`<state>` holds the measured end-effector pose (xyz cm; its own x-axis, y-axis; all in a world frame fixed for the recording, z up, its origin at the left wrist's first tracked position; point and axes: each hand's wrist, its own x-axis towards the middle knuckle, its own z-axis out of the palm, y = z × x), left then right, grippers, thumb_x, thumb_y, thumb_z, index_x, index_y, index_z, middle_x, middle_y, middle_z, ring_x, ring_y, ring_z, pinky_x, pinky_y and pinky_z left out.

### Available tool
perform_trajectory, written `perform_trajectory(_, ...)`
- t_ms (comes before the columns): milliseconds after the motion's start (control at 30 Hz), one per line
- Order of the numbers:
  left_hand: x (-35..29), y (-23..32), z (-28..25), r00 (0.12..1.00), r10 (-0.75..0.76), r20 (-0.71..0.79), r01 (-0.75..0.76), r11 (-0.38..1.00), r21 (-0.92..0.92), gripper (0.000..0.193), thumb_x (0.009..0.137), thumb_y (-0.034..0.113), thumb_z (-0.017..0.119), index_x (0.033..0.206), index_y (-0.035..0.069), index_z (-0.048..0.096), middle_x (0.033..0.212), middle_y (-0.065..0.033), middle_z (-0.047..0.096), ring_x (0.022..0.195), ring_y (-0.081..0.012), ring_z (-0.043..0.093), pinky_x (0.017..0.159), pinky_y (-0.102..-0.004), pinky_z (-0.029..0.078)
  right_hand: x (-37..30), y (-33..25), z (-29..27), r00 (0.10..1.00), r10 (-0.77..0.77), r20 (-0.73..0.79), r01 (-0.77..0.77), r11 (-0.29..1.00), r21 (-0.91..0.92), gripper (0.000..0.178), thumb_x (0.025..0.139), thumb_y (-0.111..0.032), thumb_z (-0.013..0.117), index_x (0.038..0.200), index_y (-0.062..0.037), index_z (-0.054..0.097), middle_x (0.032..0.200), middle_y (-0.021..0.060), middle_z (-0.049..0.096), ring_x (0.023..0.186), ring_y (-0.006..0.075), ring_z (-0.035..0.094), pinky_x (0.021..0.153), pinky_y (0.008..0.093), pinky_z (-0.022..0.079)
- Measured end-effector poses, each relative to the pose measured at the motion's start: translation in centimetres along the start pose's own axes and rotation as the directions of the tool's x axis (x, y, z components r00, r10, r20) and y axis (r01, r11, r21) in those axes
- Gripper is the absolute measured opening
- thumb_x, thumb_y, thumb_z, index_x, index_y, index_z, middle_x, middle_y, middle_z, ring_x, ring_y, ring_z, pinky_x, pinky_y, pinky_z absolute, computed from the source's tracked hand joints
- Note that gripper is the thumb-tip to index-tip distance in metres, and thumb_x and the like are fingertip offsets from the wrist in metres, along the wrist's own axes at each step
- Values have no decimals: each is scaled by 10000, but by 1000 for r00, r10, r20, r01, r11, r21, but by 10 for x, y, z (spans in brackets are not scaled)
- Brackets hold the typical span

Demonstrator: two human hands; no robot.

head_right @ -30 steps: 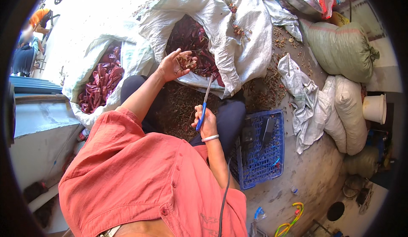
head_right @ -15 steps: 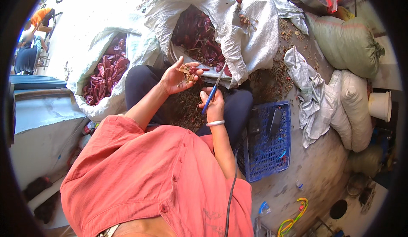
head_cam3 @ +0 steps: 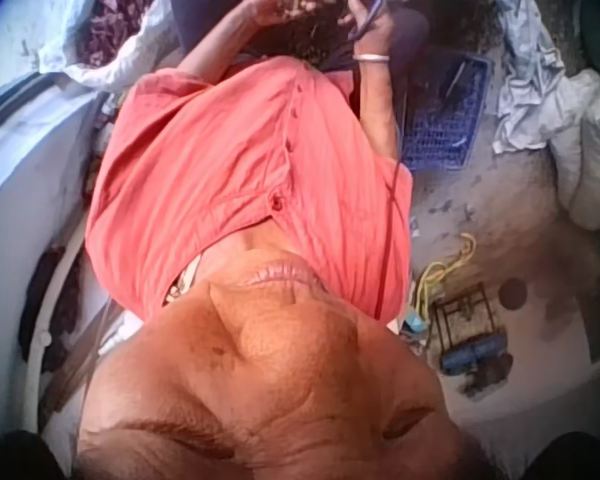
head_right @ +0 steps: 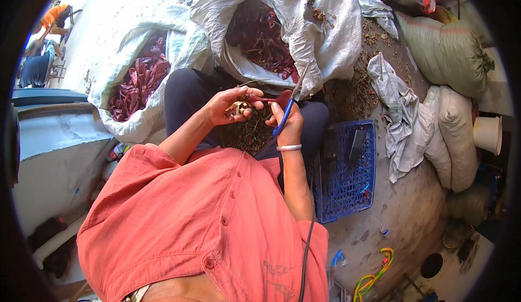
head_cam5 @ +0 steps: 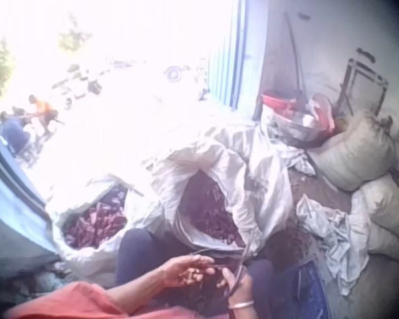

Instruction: The person sits on the floor and uses scissors to trim the stems off dried red chili peppers. They pick peppers from a large white sack, cut the stems, and drop the peppers into a blue plastic basket.

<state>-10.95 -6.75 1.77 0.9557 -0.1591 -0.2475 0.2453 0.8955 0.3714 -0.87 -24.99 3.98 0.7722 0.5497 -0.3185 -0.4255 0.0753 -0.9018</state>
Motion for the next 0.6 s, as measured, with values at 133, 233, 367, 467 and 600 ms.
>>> perform_trajectory(133,-4,-5,15,997,-9,-71,19,990,142,384,1002,317,472,1253,33,530,980,-107,664,678,-145,653,492,-207,482,-8,-6,9,994,106,13,-106,989,104,147,892,-164,697,952,-58,614,775,6,627,548,66,551,472,224,511)
perform_trajectory(233,-12,-4,27,995,-41,-91,64,959,275,393,992,325,490,1263,42,521,928,-89,645,655,-126,635,475,-201,458,-4,3,2,996,85,16,-86,994,75,152,879,-155,709,956,-63,616,779,8,630,550,69,552,464,225,501)
perform_trajectory(367,-22,-5,27,997,-67,-25,72,948,311,440,983,334,515,1318,50,493,952,-90,649,664,-111,617,484,-202,440,-4,6,-1,992,86,88,-92,993,69,122,845,-72,705,921,-39,615,771,20,626,530,79,535,439,230,471)
perform_trajectory(467,-30,-6,28,996,-80,50,61,951,302,485,969,295,564,1373,51,452,990,-95,666,707,-105,628,516,-195,446,-6,7,-3,994,108,28,-110,990,85,110,822,-40,703,882,-36,611,741,20,615,505,77,522,429,230,464)
perform_trajectory(600,-47,-12,20,982,-54,-179,119,921,371,551,944,277,611,1409,53,415,1070,-93,660,817,-143,657,653,-250,515,-4,11,-11,994,43,-96,-37,997,69,119,804,-27,711,837,-52,599,681,10,589,457,81,499,410,234,456)
